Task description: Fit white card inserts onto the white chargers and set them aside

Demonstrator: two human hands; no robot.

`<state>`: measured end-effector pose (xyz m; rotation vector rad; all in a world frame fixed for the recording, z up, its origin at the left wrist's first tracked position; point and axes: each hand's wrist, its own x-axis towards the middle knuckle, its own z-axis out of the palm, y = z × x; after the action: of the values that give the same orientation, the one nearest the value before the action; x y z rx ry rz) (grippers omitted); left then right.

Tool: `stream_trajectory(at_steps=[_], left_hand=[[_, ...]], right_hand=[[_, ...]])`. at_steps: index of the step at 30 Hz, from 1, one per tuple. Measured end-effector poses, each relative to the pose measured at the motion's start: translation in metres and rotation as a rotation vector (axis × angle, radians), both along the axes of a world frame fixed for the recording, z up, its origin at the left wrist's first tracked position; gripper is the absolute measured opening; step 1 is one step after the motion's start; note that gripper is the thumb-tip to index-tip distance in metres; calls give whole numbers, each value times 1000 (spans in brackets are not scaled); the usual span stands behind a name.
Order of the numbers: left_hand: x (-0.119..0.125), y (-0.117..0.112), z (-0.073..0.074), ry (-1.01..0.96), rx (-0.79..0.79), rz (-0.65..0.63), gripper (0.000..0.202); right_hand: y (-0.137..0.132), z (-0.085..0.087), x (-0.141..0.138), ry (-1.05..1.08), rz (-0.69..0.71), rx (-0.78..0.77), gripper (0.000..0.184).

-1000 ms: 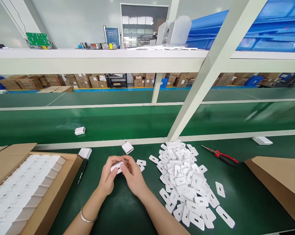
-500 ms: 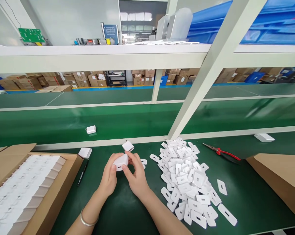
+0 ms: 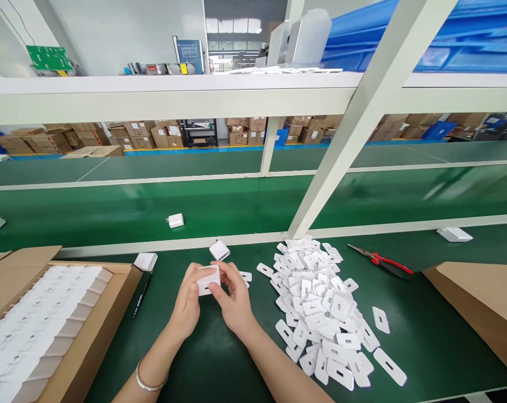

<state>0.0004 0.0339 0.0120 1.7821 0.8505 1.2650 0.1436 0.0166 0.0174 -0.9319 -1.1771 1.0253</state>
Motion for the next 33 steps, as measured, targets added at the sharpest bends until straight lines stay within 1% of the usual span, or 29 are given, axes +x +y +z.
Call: stream_trajectory(at_steps=[3,6,11,13,14,15,17,19,20,23,25,27,29,31,32,33], left_hand=[[-1,2,0,15,79,42,42],[-2,3,2,37,127,66,39],[-2,2,-1,34,127,93,42],[-1,1,-2,9,97,96,42],[1,1,-2,-37,52,107,44],[2,1,-1,-112,-25,117,49],[6,-1,3,-317,-251,104,61],[12,-3,11,-494,-469,31,66],[15,-4,16,-547,-544,-22,66],[23,-11,31,-673,-674,-141,62],[24,-17,41,-767,-741,-209,64],[18,-26,49,-818,-757,-255,71],[2,-39,54,-791,-700,-246,77],[-24,-59,57,-685,-589,-134,77],[-40,-72,58,-595,-519,-36,70],[-57,-86,60,-483,-439,89,59]], right_hand=[[0,-1,0,-12,14,11,37],[0,-1,0,1,50,10,36],[-1,0,-1,-15,4,-13,33],[-1,1,-2,-2,3,-6,33],[-1,1,-3,12,12,1,34],[-1,1,-3,27,27,11,36],[0,1,-1,45,61,33,42],[1,0,1,23,86,48,48],[1,-1,3,-5,90,52,50],[1,-2,6,-71,101,71,54],[0,1,8,-106,139,100,55],[0,7,14,-180,194,147,56],[0,17,25,-255,214,198,63],[2,25,42,-280,177,196,69],[4,27,52,-306,146,157,67],[7,27,62,-369,105,92,60]])
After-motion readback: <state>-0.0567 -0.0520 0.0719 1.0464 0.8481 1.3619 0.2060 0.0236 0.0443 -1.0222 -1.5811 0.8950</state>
